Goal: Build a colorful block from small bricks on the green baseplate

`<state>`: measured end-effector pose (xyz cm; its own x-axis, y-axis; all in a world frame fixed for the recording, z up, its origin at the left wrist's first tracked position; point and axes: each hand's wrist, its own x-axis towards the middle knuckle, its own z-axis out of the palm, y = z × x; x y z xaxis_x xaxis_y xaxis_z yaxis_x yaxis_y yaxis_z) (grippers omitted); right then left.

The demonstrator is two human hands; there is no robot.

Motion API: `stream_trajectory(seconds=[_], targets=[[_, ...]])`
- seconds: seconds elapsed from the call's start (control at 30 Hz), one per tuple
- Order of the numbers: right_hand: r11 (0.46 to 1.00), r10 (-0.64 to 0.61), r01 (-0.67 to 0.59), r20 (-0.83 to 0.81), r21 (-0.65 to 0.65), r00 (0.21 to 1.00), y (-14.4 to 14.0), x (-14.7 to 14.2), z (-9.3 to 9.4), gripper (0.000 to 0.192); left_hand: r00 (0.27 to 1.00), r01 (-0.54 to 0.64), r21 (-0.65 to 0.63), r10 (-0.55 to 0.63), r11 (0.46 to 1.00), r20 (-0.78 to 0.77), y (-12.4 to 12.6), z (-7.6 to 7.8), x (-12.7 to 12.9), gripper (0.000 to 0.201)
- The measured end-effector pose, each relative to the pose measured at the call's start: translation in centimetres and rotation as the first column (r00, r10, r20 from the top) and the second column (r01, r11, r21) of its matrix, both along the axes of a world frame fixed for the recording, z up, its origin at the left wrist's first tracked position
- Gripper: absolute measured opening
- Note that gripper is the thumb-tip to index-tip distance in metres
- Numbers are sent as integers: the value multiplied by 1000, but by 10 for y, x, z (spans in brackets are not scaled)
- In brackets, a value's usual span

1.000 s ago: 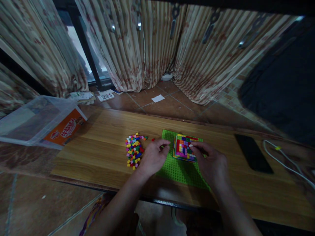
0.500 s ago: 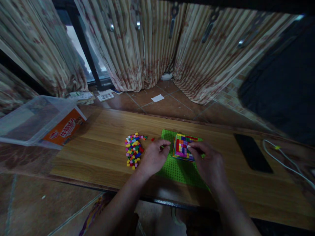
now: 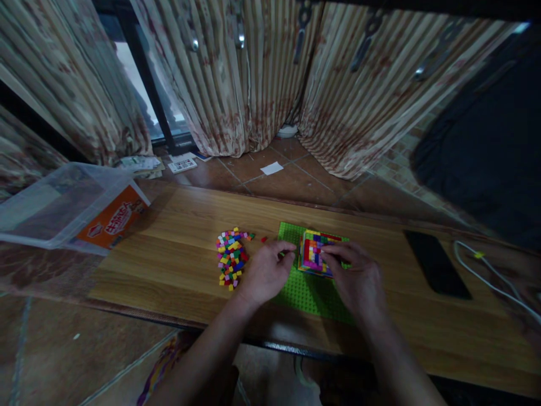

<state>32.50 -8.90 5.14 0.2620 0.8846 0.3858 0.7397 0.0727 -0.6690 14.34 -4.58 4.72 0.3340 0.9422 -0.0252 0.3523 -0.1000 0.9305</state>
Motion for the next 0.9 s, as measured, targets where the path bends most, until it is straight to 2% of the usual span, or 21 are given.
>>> stream_trajectory(seconds=[0.2, 0.37, 0.6, 0.73, 0.9], targets=[[1000, 10, -10, -48, -1, 999, 0, 6, 1, 20, 1000, 0, 2, 0, 1000, -5, -2, 4, 2, 25], [996, -92, 92, -50, 1, 994, 0, 14, 4, 31, 1000, 4, 2, -4, 1000, -11, -1, 2, 0, 25], [987, -153, 153, 9, -45, 988, 6, 16, -14, 46, 1000, 12, 11, -12, 1000, -11, -1, 1, 0, 25], [987, -152, 151, -21, -62, 988, 7, 11, -18, 50, 1000, 2, 23, -1, 1000, -12, -2, 3, 0, 24], [977, -181, 163, -135, -136, 974, 9, 5, -12, 54, 1000, 14, 6, -14, 1000, 10, -5, 8, 2, 24]])
